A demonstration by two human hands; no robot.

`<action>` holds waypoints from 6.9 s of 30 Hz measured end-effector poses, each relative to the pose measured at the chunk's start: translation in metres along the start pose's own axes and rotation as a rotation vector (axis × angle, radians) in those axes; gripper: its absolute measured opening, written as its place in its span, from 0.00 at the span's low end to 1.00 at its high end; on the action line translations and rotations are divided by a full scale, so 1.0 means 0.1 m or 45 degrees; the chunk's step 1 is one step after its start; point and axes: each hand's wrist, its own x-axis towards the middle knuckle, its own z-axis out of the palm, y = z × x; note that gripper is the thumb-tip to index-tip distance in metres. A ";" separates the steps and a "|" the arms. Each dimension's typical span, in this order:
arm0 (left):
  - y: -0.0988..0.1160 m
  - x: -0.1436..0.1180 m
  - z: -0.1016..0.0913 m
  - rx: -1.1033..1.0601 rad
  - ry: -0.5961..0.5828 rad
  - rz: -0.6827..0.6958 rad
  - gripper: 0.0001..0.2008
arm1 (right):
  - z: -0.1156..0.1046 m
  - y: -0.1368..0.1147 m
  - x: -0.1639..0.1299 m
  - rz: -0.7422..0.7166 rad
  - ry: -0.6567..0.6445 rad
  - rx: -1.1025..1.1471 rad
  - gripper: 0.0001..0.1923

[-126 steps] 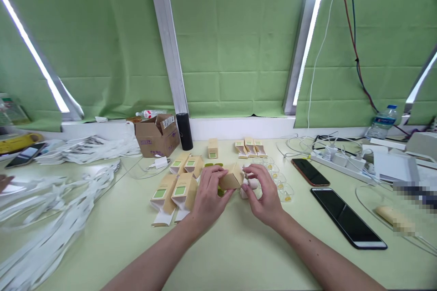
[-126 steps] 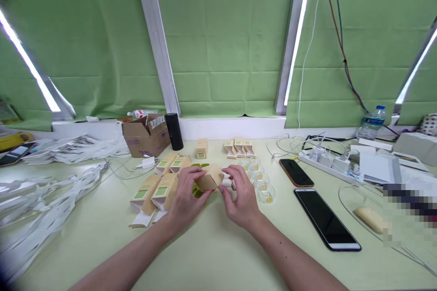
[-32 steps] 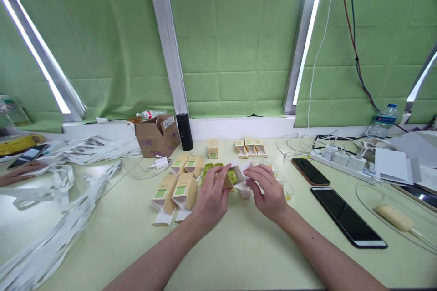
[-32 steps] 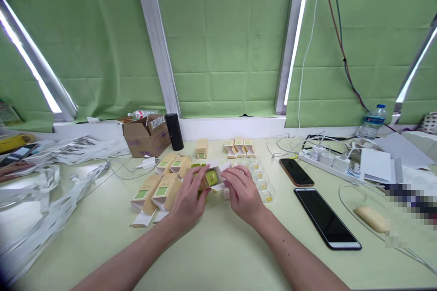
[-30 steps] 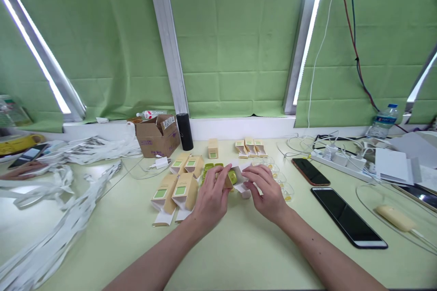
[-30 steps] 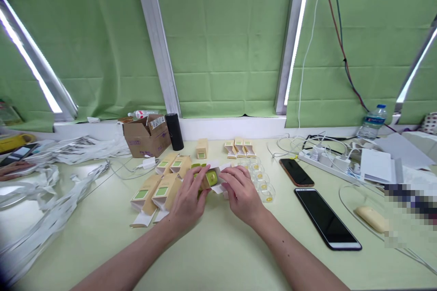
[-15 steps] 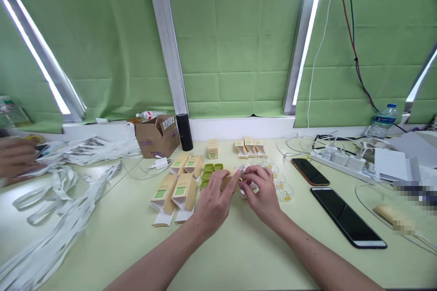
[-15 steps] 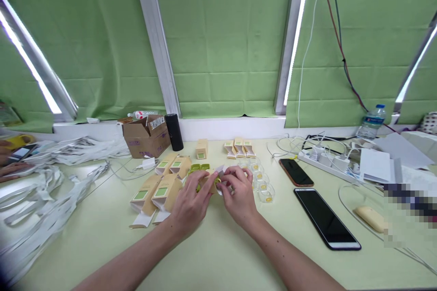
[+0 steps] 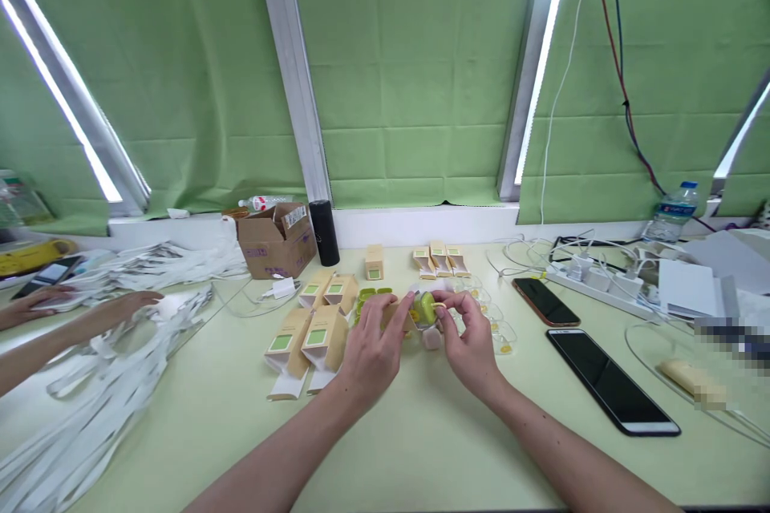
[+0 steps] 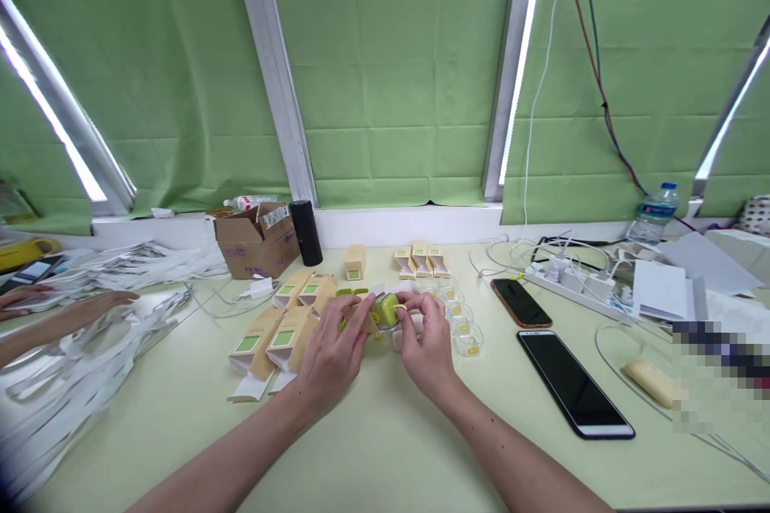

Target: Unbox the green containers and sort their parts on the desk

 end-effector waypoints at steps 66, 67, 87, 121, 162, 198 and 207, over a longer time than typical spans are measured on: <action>0.05 0.16 -0.07 -1.855 -0.132 -0.998 0.32 | -0.03 -0.03 0.05 0.326 -0.473 0.345 0.24; 0.05 0.16 -0.07 -1.826 -0.131 -0.965 0.31 | -0.03 -0.03 0.06 0.351 -0.467 0.406 0.24; 0.06 0.06 -0.05 -1.317 -0.148 -0.516 0.28 | 0.04 -0.02 0.05 0.623 -0.397 0.656 0.30; 0.10 0.09 -0.10 -1.319 -0.076 -0.584 0.26 | 0.00 -0.06 0.05 0.572 -0.495 0.573 0.32; 0.05 0.03 -0.09 -1.196 -0.179 -0.439 0.31 | 0.01 0.00 0.09 0.769 -0.412 0.766 0.33; 0.07 0.02 -0.02 -0.784 0.042 -0.306 0.24 | 0.04 -0.09 0.15 0.803 -0.383 0.816 0.31; 0.10 0.06 0.03 -1.148 -0.023 -0.587 0.26 | 0.02 -0.09 0.17 0.833 -0.398 0.786 0.31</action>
